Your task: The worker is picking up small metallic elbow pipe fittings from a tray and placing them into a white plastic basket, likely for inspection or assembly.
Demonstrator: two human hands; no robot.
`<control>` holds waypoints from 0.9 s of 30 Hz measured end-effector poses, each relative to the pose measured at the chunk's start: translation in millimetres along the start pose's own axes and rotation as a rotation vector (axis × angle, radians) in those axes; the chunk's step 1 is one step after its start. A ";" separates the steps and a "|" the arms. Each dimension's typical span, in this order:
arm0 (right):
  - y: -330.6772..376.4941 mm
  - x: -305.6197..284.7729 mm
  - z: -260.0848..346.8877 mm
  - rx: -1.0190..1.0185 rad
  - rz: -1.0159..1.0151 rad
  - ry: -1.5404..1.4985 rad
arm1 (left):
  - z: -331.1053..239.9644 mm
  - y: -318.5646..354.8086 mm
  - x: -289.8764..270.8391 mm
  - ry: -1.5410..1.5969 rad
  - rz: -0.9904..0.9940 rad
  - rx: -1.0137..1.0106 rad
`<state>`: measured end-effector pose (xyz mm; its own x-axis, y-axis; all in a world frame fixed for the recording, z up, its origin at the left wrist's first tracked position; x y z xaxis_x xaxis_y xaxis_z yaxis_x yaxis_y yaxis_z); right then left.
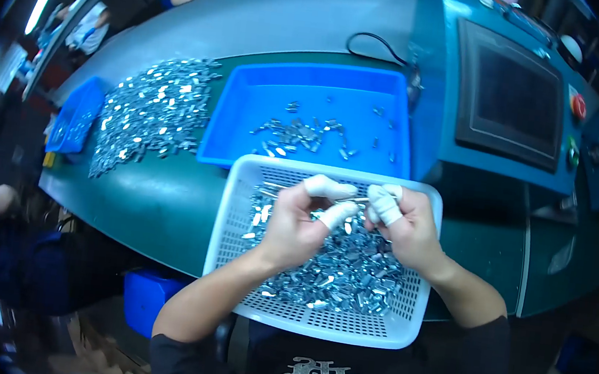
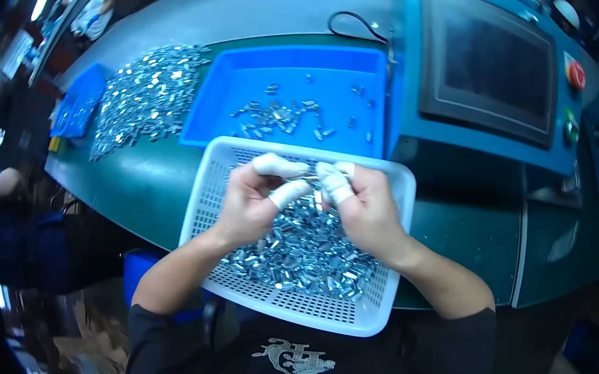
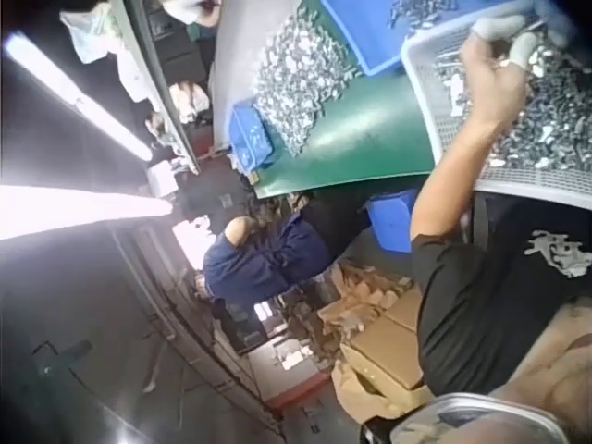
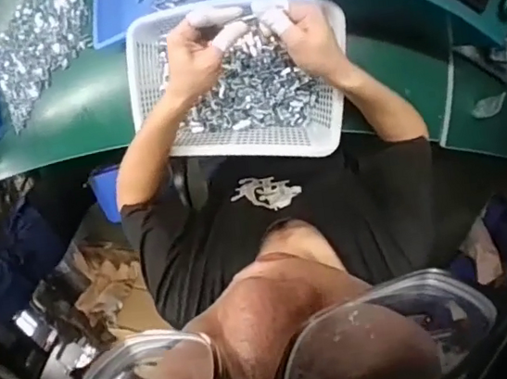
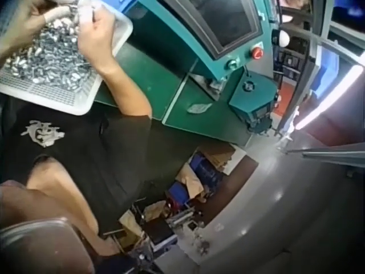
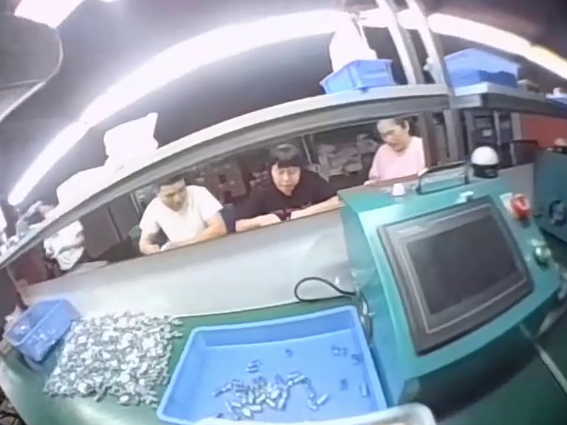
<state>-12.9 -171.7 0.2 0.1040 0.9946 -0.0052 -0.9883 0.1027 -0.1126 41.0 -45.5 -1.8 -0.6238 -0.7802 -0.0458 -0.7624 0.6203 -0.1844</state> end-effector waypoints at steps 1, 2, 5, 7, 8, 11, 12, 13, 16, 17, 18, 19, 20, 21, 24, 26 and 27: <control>1.3 -2.4 2.0 -0.030 0.002 0.000 | -0.3 -2.1 2.2 0.030 0.016 0.004; 1.2 -4.3 1.5 -0.013 -0.018 -0.002 | 0.2 -3.0 3.6 0.117 0.017 -0.015; 1.2 -7.6 1.8 0.039 -0.010 -0.074 | -1.5 -5.3 7.2 0.238 0.023 -0.054; 1.6 -6.2 -4.7 0.143 0.036 -0.136 | 0.7 -4.7 8.1 0.238 0.071 -0.085; 2.0 -5.8 -5.0 0.150 0.034 -0.144 | 2.0 -3.5 7.3 0.237 0.072 -0.096; 1.3 -3.8 -2.0 0.101 0.026 -0.107 | -2.1 -6.0 2.3 0.077 0.057 -0.032; 1.5 -9.1 0.0 0.063 -0.067 -0.084 | -6.5 -9.0 -1.7 0.013 0.019 -0.034; 2.5 -15.6 2.0 0.026 -0.161 -0.059 | -7.5 -13.2 -7.0 -0.051 -0.018 -0.037; -3.3 -18.4 4.7 0.045 -0.148 -0.052 | -4.7 -32.0 -30.3 -0.471 -0.153 -0.046; -4.4 -17.0 3.8 0.061 -0.114 -0.076 | -3.7 -35.4 -34.2 -0.546 -0.216 -0.021; -3.4 -16.0 3.1 0.066 -0.098 -0.073 | -2.4 -34.8 -32.9 -0.544 -0.216 -0.029; -2.9 -16.3 2.0 0.074 -0.096 -0.075 | -10.3 -34.0 -29.0 -0.565 -0.226 0.060; -3.6 -17.4 2.6 0.048 -0.105 -0.071 | -17.2 -33.9 -25.5 -0.585 -0.228 0.151; -4.1 -18.6 3.5 0.022 -0.115 -0.066 | -16.8 -30.3 -24.6 -0.583 -0.221 0.145; -5.1 -16.1 3.0 0.079 -0.077 -0.109 | 4.3 -15.6 -5.1 -0.864 0.080 -0.031; -5.0 -14.9 3.0 0.075 -0.063 -0.116 | 12.7 -13.9 3.5 -0.994 0.122 0.053; -5.1 -13.9 3.5 0.067 -0.047 -0.123 | 12.6 -12.9 11.0 -1.126 0.161 0.141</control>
<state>-9.7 -185.9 4.3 0.1397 0.9828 0.1208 -0.9884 0.1458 -0.0433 46.1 -63.1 -12.3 -0.1501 -0.3660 -0.9184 -0.6176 0.7601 -0.2019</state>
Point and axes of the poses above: each hand's wrist, its own y-axis away from the middle knuckle, its own x-axis out of the palm, z = x × y, the point moved 7 cm from there along -y, towards the middle knuckle, and after that the axes turned 1 degree about y, right-handed, at the moved point
